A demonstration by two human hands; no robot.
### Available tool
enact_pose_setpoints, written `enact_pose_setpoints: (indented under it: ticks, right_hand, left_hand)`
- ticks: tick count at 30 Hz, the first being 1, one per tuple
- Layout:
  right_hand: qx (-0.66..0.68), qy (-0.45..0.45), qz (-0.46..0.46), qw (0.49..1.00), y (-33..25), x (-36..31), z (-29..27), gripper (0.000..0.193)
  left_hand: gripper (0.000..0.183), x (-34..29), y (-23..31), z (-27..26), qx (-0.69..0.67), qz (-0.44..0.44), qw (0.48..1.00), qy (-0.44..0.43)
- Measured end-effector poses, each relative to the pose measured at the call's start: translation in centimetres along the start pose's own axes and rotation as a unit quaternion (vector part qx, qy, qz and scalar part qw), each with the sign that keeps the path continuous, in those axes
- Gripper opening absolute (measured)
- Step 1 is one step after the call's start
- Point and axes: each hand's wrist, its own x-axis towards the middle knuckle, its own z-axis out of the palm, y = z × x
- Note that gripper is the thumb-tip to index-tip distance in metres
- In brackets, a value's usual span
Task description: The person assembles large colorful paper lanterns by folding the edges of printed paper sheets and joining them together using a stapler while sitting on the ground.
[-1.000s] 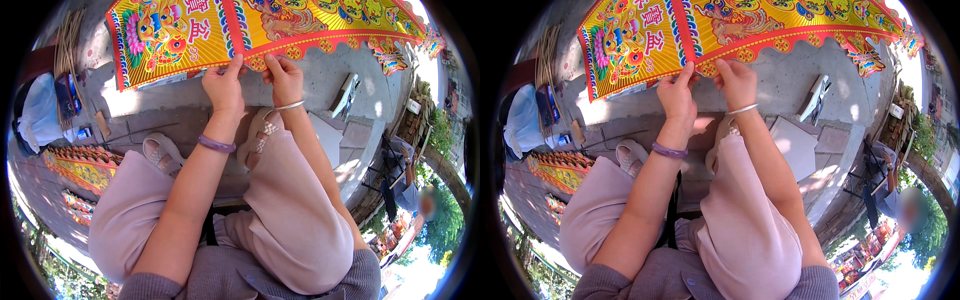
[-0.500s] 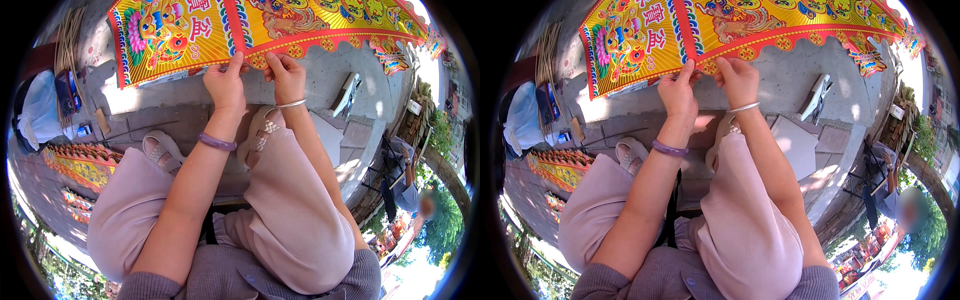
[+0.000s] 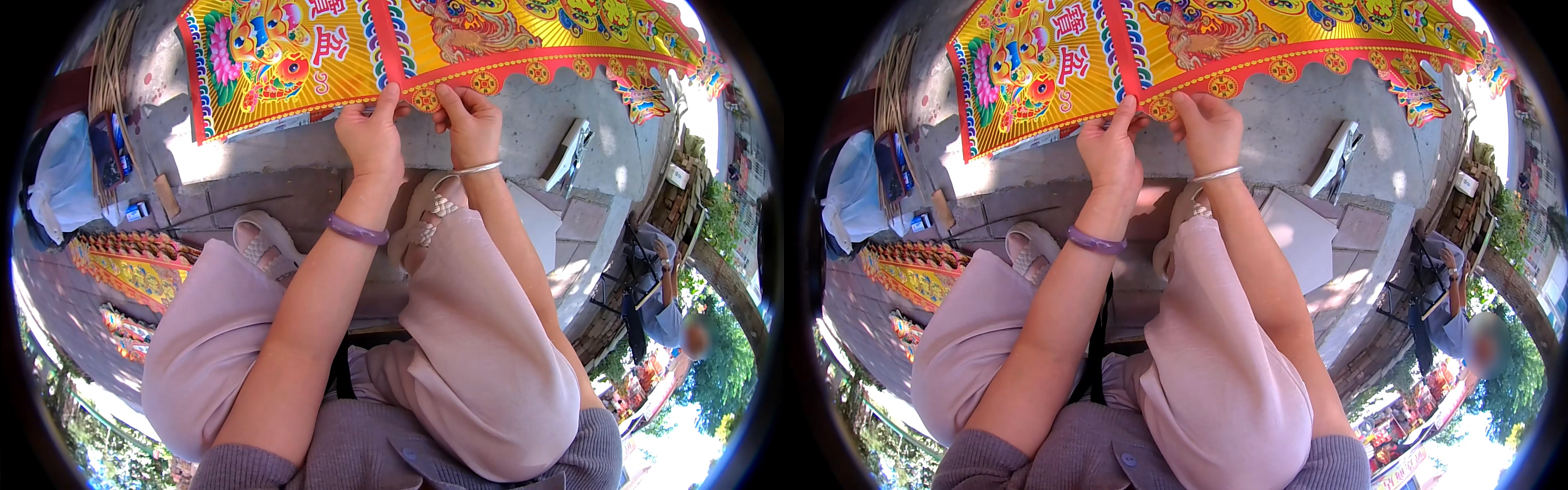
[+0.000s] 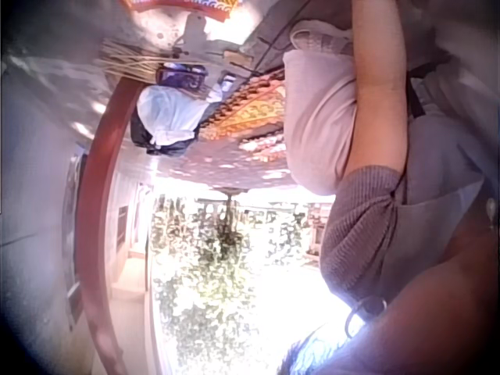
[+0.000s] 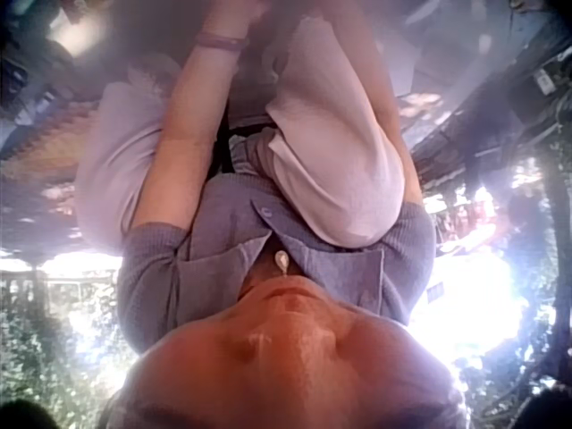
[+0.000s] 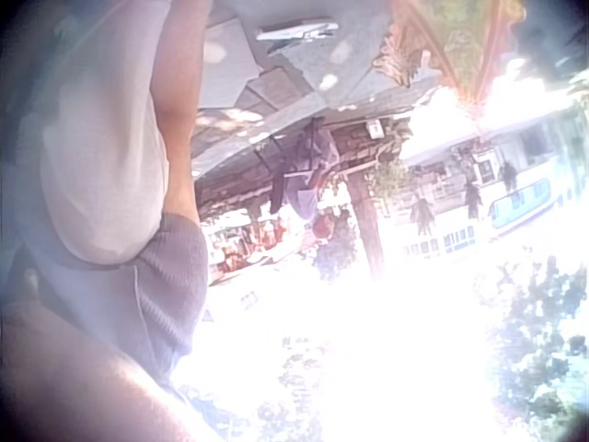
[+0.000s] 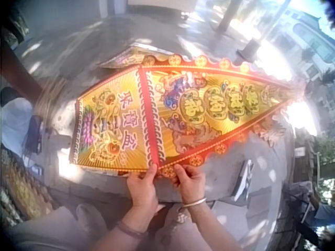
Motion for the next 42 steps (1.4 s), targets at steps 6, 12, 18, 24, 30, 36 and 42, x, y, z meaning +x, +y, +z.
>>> enact_pose_setpoints:
  ticks: [6,12,18,24,30,36,42]
  right_hand:
    - [0.000,0.000,0.002,1.000,0.1,0.1,-0.1,0.019]
    - [-0.018,0.008,-0.005,1.000,0.1,0.0,-0.1,0.020]
    - [-0.029,0.014,-0.011,0.999,-0.2,0.1,-0.2,0.020]
    - [-0.014,-0.010,0.009,1.000,-0.3,-0.2,-0.6,0.017]
    - [-0.043,-0.023,-0.022,0.999,0.1,0.6,-6.8,0.030]
    - [-0.741,0.298,-0.055,0.599,1.7,0.5,-22.0,0.075]
    - [-0.659,0.225,0.009,0.718,1.7,0.1,-23.3,0.065]
  left_hand:
    - [0.011,0.0,-0.1,0.1,-0.008,0.003,1.000,0.004]
    - [0.017,-1.1,-0.6,-1.2,-0.004,-0.012,1.000,0.014]
    - [0.014,-2.4,-1.5,-1.2,-0.085,-0.200,0.975,-0.044]
    - [0.014,-0.8,-1.2,-0.7,-0.069,-0.150,0.984,-0.072]
    - [0.015,-1.2,-1.3,-0.1,-0.039,-0.092,0.993,-0.059]
    - [0.012,-1.1,-0.9,0.2,-0.039,-0.084,0.994,-0.065]
    - [0.013,-1.1,-0.9,0.2,-0.043,-0.072,0.994,-0.069]
